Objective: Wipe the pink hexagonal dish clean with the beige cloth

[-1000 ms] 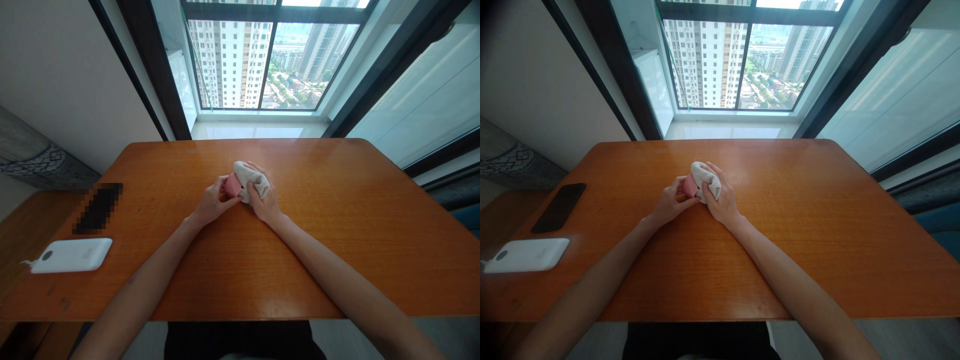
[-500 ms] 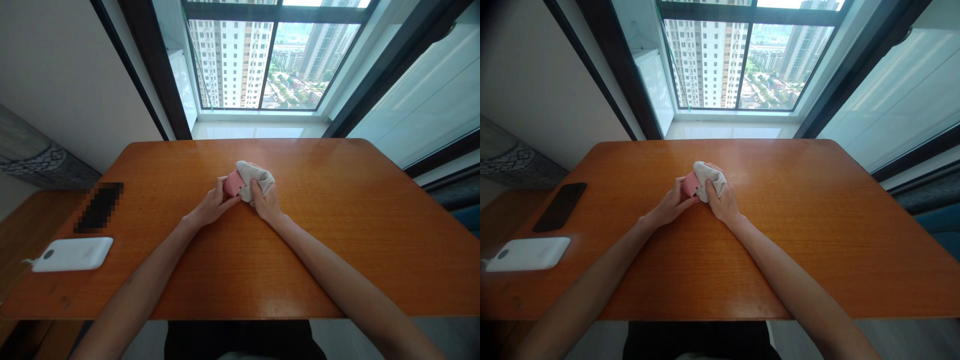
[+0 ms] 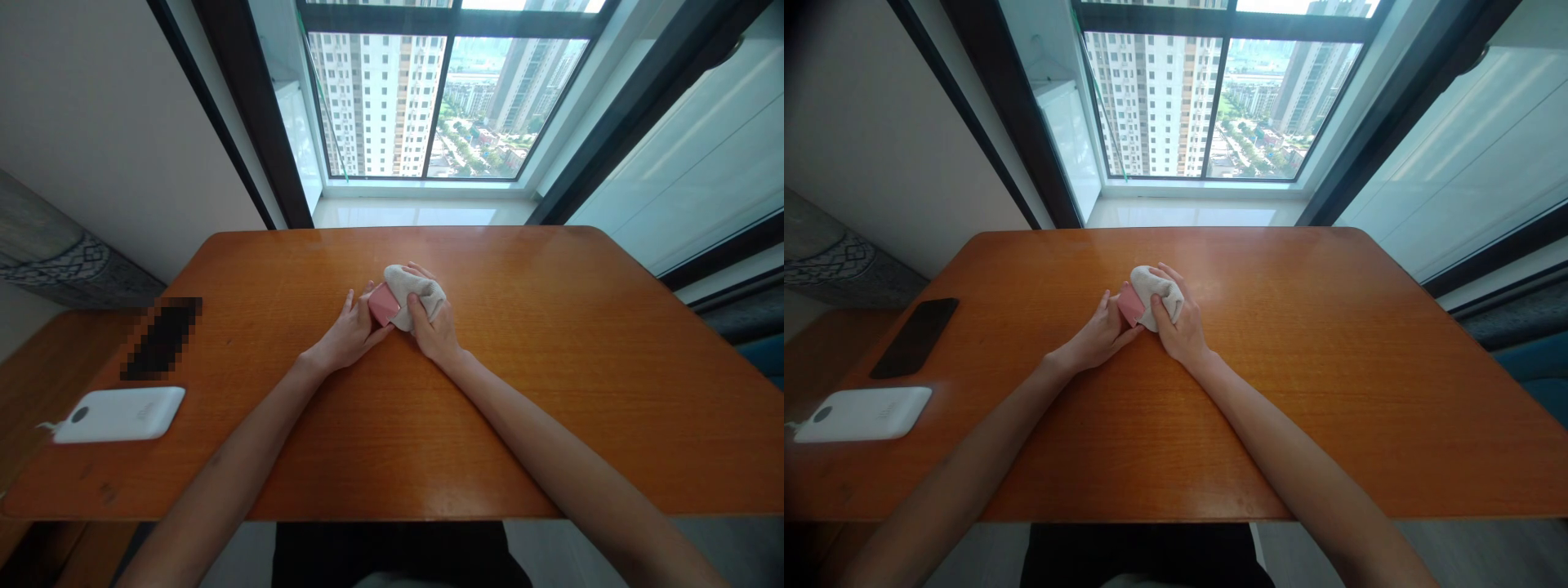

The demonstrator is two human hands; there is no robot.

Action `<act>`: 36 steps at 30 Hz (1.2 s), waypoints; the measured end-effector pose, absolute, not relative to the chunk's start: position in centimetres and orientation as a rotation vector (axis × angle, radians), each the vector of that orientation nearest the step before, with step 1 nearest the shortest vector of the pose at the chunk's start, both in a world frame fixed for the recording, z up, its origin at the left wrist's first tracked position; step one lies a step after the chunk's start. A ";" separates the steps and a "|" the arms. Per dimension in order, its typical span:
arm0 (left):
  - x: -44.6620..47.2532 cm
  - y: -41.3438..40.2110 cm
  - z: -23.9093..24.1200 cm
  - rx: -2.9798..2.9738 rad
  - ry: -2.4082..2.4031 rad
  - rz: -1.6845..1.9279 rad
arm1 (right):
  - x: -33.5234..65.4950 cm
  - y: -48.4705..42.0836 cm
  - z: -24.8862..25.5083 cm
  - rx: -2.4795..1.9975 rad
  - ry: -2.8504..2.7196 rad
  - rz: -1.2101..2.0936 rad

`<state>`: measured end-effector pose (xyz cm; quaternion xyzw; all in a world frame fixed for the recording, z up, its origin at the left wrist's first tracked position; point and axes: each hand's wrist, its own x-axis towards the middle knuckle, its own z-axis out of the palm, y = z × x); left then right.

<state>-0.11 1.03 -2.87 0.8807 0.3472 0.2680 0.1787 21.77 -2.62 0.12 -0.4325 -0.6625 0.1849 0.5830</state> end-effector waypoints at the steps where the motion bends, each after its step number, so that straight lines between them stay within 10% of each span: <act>1: -0.1 1.1 -3.0 2.520 1.006 0.733 | 21.8 -2.6 0.1 -1.011 -1.540 0.436; 36: 0.0 0.4 -0.2 1.969 1.007 1.055 | 21.7 -2.8 0.3 -1.052 -1.552 0.442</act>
